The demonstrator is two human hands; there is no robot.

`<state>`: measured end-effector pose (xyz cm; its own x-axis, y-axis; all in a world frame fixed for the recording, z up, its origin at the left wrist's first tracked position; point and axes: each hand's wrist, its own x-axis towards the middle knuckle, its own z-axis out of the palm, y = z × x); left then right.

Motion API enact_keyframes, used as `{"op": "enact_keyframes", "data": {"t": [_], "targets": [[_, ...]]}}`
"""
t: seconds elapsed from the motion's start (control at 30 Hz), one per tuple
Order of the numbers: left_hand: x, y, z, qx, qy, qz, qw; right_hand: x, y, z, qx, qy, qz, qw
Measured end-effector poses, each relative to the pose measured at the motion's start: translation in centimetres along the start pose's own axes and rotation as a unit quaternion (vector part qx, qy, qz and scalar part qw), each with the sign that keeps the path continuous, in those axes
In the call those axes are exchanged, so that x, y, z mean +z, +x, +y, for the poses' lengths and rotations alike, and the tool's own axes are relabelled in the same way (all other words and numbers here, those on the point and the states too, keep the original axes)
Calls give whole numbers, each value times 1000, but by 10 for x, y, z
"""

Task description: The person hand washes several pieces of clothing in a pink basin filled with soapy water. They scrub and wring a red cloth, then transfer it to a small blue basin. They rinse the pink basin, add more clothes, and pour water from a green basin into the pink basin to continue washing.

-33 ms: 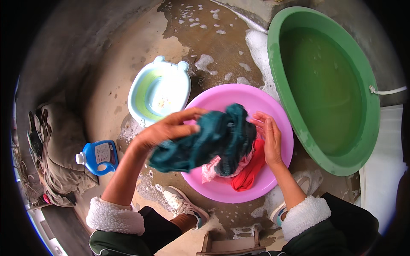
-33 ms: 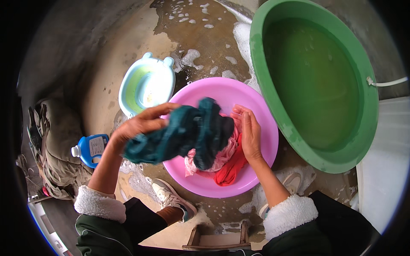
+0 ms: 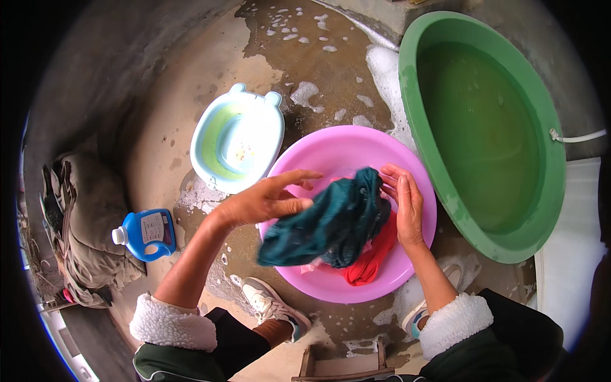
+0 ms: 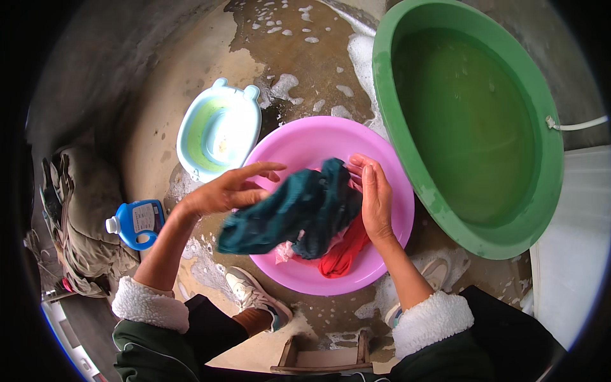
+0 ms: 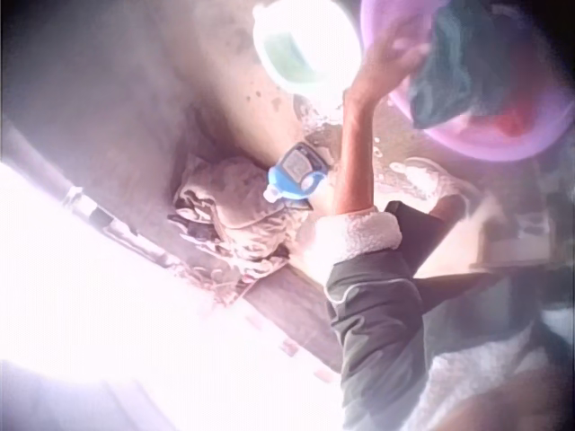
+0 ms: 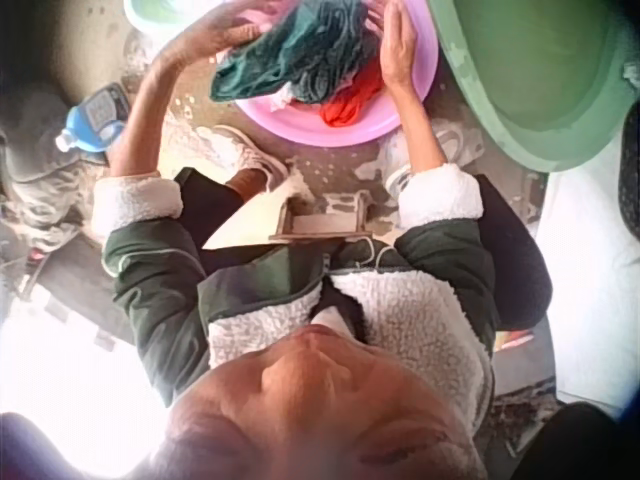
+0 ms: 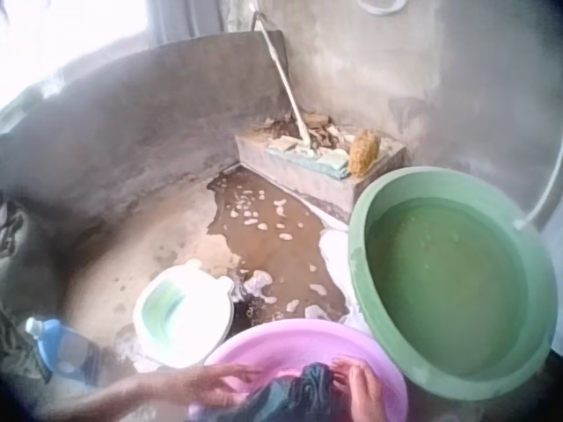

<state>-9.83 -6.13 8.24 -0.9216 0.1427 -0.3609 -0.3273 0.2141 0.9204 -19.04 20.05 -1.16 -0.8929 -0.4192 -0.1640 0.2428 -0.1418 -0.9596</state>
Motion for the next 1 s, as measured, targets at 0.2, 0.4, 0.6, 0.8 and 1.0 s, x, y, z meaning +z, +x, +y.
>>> {"op": "enact_keyframes", "data": {"t": [0.2,0.4,0.6,0.8,1.0], "targets": [[-25,9,-82,12,281,395,874,12,-11,0,-190,-449,-221,845],[-92,-27,-180,-221,211,707,638,29,-26,47,-172,-563,-250,768],[-78,-38,-231,-309,-486,530,623,13,4,-11,-174,-228,-142,947],[-96,-12,-224,-234,-547,438,674,-61,68,-54,-21,116,58,991],[-104,-2,-153,-117,-494,472,721,-118,96,-72,24,-16,149,988]]}}
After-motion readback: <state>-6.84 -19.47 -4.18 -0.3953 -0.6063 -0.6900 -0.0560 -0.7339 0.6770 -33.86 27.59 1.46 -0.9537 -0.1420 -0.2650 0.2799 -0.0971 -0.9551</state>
